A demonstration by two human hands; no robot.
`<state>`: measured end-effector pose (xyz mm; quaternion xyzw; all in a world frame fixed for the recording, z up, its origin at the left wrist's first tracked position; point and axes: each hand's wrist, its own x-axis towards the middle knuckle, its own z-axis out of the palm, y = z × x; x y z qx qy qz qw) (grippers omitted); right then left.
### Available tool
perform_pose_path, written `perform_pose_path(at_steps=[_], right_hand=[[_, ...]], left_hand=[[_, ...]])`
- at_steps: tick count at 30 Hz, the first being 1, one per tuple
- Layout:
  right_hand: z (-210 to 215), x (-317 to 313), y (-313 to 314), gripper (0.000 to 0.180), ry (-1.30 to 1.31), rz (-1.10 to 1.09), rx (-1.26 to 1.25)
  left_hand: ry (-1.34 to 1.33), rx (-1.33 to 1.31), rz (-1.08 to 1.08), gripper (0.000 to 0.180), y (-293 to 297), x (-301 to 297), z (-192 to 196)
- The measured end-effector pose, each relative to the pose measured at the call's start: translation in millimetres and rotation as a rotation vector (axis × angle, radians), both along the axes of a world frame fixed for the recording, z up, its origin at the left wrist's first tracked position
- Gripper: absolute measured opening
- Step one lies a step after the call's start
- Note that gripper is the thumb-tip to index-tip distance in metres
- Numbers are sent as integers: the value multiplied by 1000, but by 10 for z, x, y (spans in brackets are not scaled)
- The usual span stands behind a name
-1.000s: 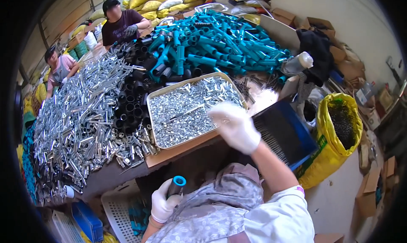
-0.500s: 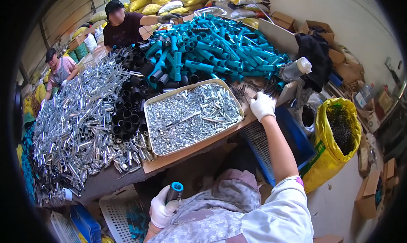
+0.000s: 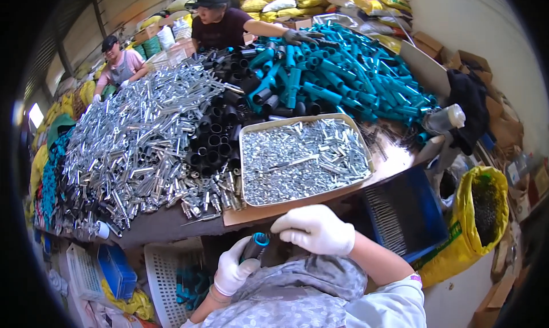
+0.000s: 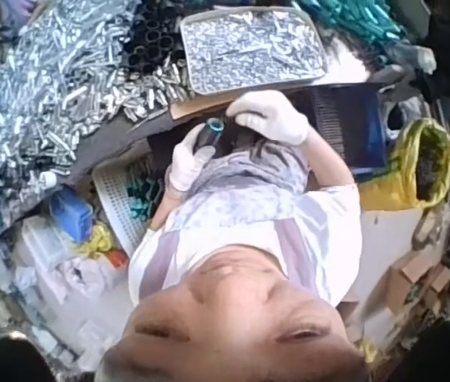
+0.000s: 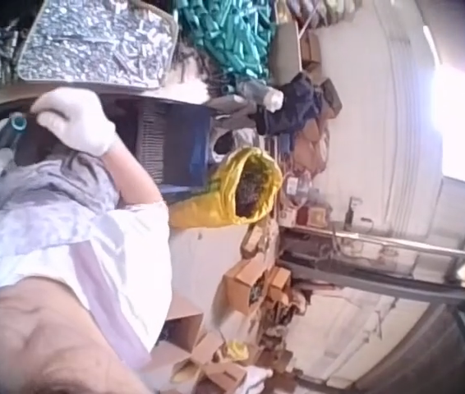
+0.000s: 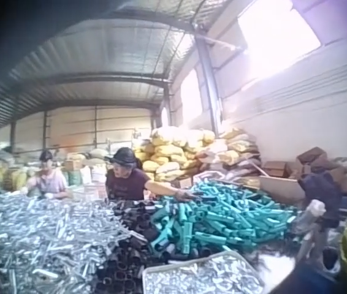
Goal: Assembling metal tubes with plastic handles and securing them with pins or screws at a factory workstation.
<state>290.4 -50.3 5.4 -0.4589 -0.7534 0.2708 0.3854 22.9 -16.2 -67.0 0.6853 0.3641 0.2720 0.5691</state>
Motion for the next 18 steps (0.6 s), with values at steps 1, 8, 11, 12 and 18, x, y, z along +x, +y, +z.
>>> perform_pose_path(at_steps=[1, 8, 11, 12, 18], right_hand=[[-9, -27, 16, 18, 8, 39, 7], [132, -247, 248, 16, -103, 19, 198], [127, -264, 348, 13, -149, 97, 192], [123, -305, 352, 13, -143, 167, 110], [24, -476, 511, 24, -279, 211, 44]], left_hand=[[-15, -32, 15, 62, 12, -25, 31], [38, 179, 33, 60, 170, -205, 161], [38, 78, -11, 63, 224, -309, 122], [87, 176, -67, 64, 257, -309, 107], [86, 331, -58, 66, 348, -231, 63]])
